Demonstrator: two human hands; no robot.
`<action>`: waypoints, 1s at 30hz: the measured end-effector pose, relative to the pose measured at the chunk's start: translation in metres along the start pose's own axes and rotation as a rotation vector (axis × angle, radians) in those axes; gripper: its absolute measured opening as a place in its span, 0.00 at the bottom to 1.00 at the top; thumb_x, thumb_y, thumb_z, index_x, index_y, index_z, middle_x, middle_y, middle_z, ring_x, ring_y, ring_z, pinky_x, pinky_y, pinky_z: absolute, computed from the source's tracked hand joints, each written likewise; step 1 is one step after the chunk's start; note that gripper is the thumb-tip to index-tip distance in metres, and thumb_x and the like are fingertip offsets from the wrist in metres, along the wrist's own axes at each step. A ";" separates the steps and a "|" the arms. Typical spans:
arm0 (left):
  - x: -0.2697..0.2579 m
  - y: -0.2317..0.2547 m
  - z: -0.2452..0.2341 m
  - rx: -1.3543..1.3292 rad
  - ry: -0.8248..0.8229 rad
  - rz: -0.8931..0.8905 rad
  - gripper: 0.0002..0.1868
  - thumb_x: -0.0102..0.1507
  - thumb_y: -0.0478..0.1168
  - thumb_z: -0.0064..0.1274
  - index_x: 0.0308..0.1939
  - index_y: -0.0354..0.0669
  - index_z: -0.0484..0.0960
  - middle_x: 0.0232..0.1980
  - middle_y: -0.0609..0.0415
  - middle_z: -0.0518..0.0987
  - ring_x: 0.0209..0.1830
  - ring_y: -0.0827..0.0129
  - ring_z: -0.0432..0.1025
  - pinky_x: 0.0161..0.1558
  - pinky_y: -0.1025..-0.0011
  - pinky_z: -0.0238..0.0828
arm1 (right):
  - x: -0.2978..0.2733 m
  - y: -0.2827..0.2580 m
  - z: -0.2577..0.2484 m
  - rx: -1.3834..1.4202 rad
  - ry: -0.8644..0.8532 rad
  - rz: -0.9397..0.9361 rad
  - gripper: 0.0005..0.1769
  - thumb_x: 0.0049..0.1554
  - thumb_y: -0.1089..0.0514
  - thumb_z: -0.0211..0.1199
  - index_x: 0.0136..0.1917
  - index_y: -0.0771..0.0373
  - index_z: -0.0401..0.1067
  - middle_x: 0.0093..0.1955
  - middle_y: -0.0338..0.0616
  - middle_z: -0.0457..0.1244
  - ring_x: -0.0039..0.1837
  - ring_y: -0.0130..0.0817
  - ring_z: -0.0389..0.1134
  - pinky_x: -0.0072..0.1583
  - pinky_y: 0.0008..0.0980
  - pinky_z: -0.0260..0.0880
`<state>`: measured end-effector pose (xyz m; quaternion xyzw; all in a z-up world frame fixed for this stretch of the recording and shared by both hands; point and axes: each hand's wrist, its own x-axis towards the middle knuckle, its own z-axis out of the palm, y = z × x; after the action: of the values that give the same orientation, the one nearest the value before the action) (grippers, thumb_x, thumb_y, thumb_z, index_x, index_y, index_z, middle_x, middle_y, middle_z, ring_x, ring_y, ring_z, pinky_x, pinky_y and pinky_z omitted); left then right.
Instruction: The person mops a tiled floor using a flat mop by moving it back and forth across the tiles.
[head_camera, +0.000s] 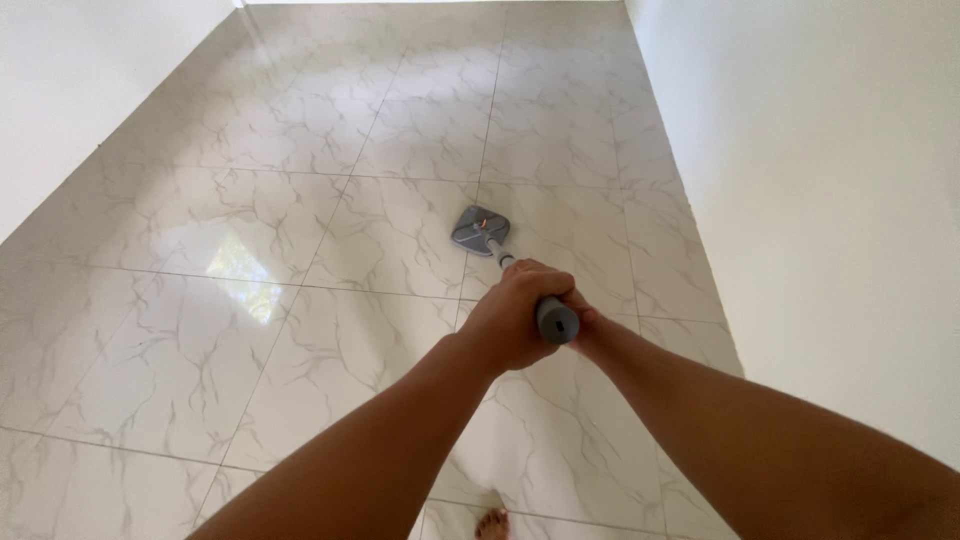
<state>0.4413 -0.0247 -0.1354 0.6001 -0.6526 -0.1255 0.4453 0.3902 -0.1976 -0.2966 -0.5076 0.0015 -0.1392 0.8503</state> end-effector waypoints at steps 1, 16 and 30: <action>-0.007 0.011 0.003 0.005 0.005 -0.014 0.12 0.49 0.28 0.62 0.32 0.44 0.77 0.41 0.60 0.85 0.55 0.52 0.72 0.59 0.58 0.68 | -0.011 -0.002 0.003 0.002 -0.032 -0.015 0.31 0.51 0.36 0.70 0.53 0.59 0.64 0.51 0.39 0.60 0.57 0.30 0.61 0.60 0.33 0.62; -0.129 0.190 0.060 0.170 0.020 -0.167 0.10 0.49 0.43 0.64 0.26 0.47 0.78 0.29 0.54 0.81 0.39 0.52 0.76 0.44 0.55 0.72 | -0.200 0.007 0.108 -0.215 -0.001 -0.200 0.23 0.60 0.40 0.63 0.59 0.57 0.67 0.58 0.36 0.62 0.63 0.26 0.63 0.69 0.37 0.63; -0.153 0.240 0.013 0.030 0.330 -0.176 0.07 0.54 0.43 0.60 0.26 0.46 0.80 0.26 0.52 0.81 0.28 0.56 0.76 0.31 0.61 0.72 | -0.176 0.008 0.161 -0.193 -0.005 -0.315 0.16 0.62 0.51 0.64 0.60 0.60 0.70 0.58 0.36 0.65 0.60 0.26 0.66 0.62 0.31 0.70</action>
<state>0.2527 0.1665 -0.0412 0.6741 -0.5174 -0.0541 0.5244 0.2458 -0.0134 -0.2497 -0.5811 -0.0668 -0.2686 0.7653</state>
